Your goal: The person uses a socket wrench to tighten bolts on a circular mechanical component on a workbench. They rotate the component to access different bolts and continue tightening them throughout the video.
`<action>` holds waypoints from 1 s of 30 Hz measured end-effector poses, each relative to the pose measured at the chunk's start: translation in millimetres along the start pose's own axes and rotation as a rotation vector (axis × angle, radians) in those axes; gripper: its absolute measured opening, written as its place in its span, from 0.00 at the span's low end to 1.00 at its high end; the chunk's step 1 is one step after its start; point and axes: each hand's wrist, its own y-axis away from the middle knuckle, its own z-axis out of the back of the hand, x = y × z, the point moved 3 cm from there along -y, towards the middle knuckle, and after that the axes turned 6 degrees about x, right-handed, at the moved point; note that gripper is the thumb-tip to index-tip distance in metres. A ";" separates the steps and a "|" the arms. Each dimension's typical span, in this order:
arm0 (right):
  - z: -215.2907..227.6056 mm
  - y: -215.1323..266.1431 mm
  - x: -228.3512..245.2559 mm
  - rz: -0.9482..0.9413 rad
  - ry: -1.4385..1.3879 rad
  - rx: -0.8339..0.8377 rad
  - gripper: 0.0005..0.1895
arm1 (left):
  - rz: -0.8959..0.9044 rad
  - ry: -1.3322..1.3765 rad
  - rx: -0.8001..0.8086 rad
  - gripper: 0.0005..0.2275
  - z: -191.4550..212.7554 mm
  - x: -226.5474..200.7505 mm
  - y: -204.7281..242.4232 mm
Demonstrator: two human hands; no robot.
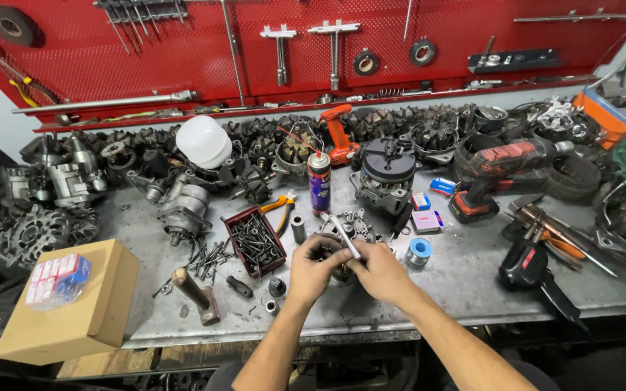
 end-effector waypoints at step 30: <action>1.1 -0.1 -5.9 0.063 0.038 -0.095 0.07 | 0.097 -0.096 -0.184 0.16 -1.3 -3.4 6.5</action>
